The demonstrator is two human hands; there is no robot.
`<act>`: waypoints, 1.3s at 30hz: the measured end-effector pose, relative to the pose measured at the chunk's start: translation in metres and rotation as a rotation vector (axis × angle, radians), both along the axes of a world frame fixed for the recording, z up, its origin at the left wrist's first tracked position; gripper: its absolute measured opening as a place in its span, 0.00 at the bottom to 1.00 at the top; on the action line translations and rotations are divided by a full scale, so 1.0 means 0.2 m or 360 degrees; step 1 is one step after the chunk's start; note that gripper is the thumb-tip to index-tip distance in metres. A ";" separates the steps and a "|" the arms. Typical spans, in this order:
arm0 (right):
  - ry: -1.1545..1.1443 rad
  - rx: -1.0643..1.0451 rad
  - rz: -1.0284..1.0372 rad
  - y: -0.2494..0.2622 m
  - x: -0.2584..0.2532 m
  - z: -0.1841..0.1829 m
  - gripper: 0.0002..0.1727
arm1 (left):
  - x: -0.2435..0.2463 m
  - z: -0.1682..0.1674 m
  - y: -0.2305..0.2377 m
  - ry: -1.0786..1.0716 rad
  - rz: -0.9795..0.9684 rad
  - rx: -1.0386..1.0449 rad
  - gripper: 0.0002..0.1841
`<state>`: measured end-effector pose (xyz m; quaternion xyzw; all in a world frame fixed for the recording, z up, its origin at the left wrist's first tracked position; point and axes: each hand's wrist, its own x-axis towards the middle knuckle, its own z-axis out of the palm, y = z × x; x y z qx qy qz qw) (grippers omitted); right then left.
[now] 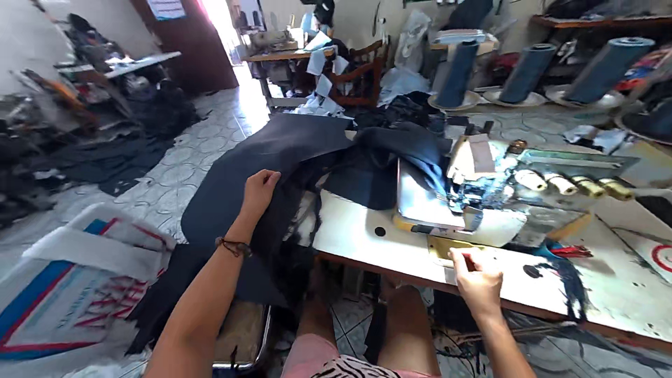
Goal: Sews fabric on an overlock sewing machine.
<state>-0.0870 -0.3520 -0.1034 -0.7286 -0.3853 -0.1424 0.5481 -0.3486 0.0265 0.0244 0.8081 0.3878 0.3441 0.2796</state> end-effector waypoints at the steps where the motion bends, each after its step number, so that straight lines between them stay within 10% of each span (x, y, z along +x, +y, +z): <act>1: 0.0317 0.0076 0.0107 0.02 -0.10 0.03 0.14 | 0.01 0.01 -0.06 -0.0052 -0.0032 -0.0115 0.18; 7: 0.1908 0.0011 0.1530 0.20 -0.52 0.11 0.34 | 0.01 -0.10 -0.78 0.0439 -0.0997 -0.0506 0.20; 14: 0.2155 0.0131 0.0588 0.14 -0.45 0.12 0.13 | -0.12 -0.37 -1.26 0.0726 -0.2335 -0.0442 0.19; 20: 0.1509 0.0098 0.0757 -0.05 -0.59 -0.06 0.19 | 0.40 -0.34 -0.97 0.0436 -0.1626 0.0491 0.24; 29: 0.1536 0.0172 0.0889 -0.29 -0.54 -0.10 0.16 | 0.69 -0.39 -1.02 0.0173 -0.2106 -0.0066 0.04; 39: 0.1425 0.0138 0.1078 -0.17 -0.43 -0.01 0.09 | 0.64 -0.34 -1.11 0.0125 -0.2199 0.0340 0.09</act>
